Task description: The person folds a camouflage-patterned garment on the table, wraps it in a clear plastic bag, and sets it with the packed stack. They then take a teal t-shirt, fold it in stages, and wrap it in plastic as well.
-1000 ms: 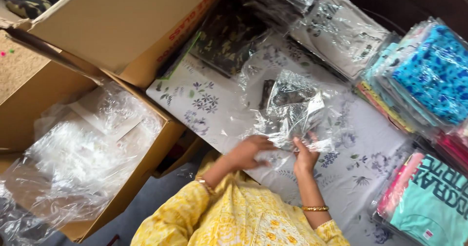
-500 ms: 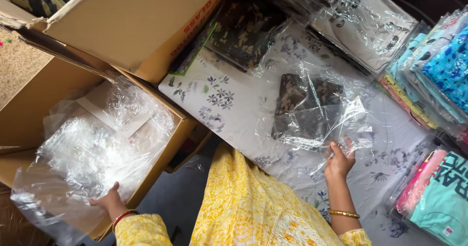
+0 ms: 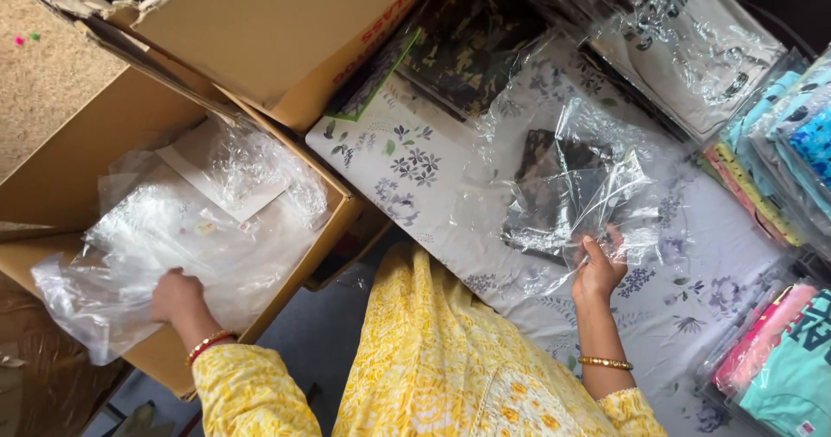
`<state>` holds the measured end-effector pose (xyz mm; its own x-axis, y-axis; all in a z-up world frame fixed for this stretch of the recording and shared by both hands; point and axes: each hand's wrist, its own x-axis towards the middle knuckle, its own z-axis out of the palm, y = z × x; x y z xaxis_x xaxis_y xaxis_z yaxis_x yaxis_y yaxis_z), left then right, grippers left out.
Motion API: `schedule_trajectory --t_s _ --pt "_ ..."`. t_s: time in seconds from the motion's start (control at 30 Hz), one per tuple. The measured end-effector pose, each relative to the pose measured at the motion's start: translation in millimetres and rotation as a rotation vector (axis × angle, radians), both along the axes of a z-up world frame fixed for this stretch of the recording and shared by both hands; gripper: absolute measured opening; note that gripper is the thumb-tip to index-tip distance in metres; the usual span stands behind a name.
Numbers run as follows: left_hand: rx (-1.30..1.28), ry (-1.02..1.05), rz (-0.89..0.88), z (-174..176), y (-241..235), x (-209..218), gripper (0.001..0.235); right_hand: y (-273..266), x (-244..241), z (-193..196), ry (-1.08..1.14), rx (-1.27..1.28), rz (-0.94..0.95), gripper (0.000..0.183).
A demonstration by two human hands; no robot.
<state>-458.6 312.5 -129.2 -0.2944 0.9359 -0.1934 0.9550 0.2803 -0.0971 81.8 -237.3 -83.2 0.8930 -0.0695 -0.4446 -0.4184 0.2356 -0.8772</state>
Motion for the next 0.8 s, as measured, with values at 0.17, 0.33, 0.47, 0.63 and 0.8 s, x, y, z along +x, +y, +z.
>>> schedule_trajectory --t_s 0.17,0.33,0.47,0.63,0.8 --pt "-0.144 0.131 -0.081 86 24 24 0.035 5 -1 10 -0.082 -0.029 0.013 0.057" --pt "0.315 -0.167 -0.276 193 -8 86 0.016 27 -7 43 -0.281 0.042 0.031 0.057" --pt "0.507 -0.711 -0.548 263 -42 125 0.01 59 -20 86 -0.507 -0.022 0.202 0.05" --pt "0.341 -1.058 -0.779 332 -97 152 0.028 101 -53 99 -0.791 -0.267 0.564 0.046" --pt "0.177 -1.469 -1.088 297 -163 233 0.032 138 -65 113 -0.983 -0.252 0.731 0.053"
